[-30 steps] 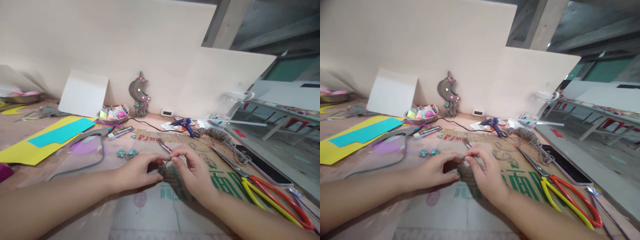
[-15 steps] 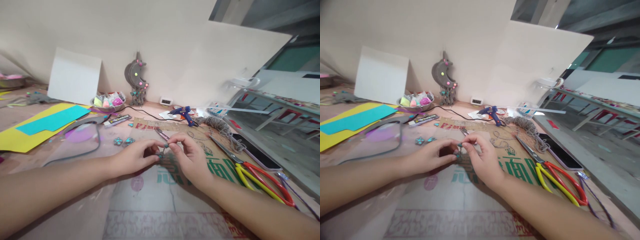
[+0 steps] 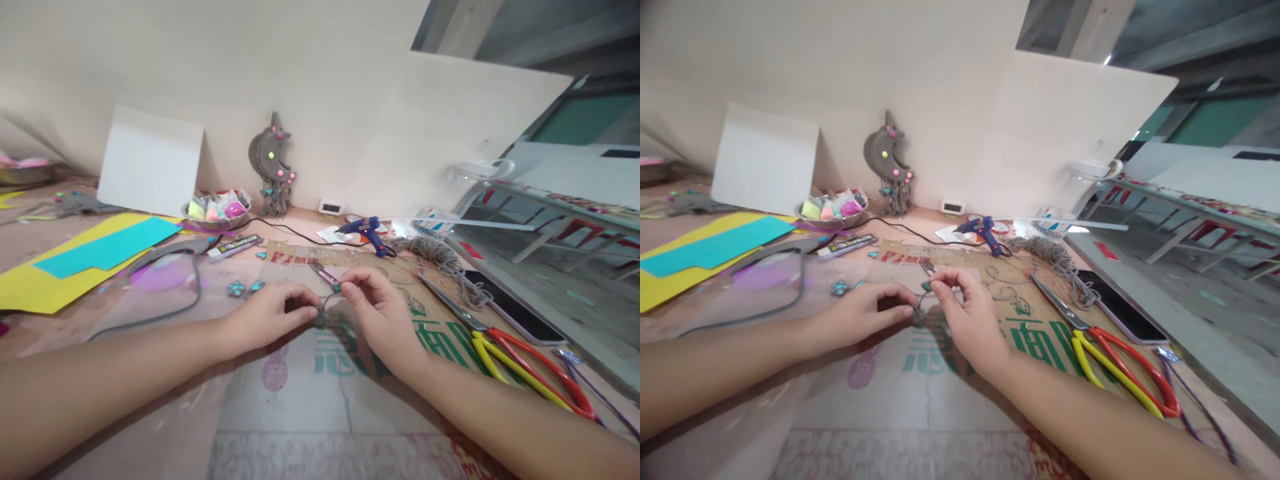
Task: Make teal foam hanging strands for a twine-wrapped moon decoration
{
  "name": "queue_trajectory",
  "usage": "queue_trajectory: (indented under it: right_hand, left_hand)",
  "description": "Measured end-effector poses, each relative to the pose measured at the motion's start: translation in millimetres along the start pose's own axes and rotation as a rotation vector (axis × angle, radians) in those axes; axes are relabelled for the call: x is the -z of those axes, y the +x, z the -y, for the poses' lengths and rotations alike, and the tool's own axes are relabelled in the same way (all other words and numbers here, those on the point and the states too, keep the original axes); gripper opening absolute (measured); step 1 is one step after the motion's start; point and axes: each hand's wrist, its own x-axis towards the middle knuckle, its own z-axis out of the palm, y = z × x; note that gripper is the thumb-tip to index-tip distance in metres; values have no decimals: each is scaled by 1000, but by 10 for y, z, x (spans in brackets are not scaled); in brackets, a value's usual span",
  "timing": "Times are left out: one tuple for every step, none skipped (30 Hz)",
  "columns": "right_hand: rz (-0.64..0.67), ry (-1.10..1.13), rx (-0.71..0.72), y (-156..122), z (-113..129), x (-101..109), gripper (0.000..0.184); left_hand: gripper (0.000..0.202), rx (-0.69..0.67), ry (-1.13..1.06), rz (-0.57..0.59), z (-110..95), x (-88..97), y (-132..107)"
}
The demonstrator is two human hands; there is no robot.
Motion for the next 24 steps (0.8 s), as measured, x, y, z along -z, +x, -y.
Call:
queue_trajectory:
  right_hand:
    - [-1, 25, -27, 16, -12, 1, 11]
    - [1, 50, -58, 35, -24, 3, 12]
    - [3, 72, -86, 55, -35, 5, 13]
    - [7, 87, -112, 75, -45, 5, 14]
    - [12, 97, -133, 93, -53, 4, 15]
    - [15, 103, -146, 106, -59, 2, 15]
    - [18, 105, -155, 116, -63, -2, 15]
    - [22, 105, -160, 122, -66, -8, 15]
    - [28, 105, -166, 124, -69, -14, 16]
    - [33, 105, -174, 124, -72, -20, 17]
    - [43, 106, -183, 123, -75, -25, 18]
    - [54, 109, -192, 122, -79, -29, 20]
    - [66, 114, -201, 122, -82, -31, 21]
    - [77, 121, -209, 123, -85, -31, 22]
    - [86, 127, -216, 125, -87, -28, 22]
    - [92, 131, -221, 129, -88, -25, 22]
    - [91, 132, -227, 133, -88, -20, 23]
    - [84, 130, -233, 137, -88, -14, 23]
    - [77, 127, -239, 141, -88, -9, 24]
    - [69, 125, -245, 145, -89, -5, 24]
    - [65, 124, -250, 148, -90, -1, 24]
    - [65, 123, -255, 151, -91, 1, 24]
    - [67, 123, -257, 152, -93, 1, 24]
    - [71, 125, -256, 152, -96, 1, 23]
  left_hand:
    - [21, -3, -14, -6, 2, -3, 3]
    - [20, -8, -29, -12, 6, -7, 5]
    - [19, -6, -34, -17, 11, -10, 8]
    - [19, -2, -38, -22, 16, -13, 9]
    - [19, 5, -39, -29, 20, -15, 10]
    - [19, 14, -38, -33, 24, -17, 10]
    - [20, 22, -39, -39, 26, -19, 9]
    - [20, 28, -42, -42, 28, -21, 8]
    - [20, 30, -49, -45, 30, -24, 6]
    - [20, 31, -61, -48, 32, -29, 6]
    - [20, 30, -82, -48, 35, -34, 6]
    - [19, 29, -113, -47, 38, -40, 8]
    - [18, 32, -152, -46, 41, -46, 10]
    - [17, 40, -191, -44, 43, -52, 14]
    - [16, 54, -228, -46, 43, -57, 17]
    - [15, 69, -262, -48, 41, -61, 21]
    - [15, 83, -289, -51, 37, -63, 25]
    - [15, 95, -305, -55, 32, -63, 28]
    - [16, 106, -313, -60, 26, -62, 31]
    - [18, 112, -314, -66, 20, -60, 34]
    - [21, 114, -306, -72, 16, -57, 37]
    - [23, 115, -288, -79, 15, -55, 40]
    - [24, 114, -263, -86, 17, -53, 42]
    - [24, 109, -237, -92, 23, -52, 44]
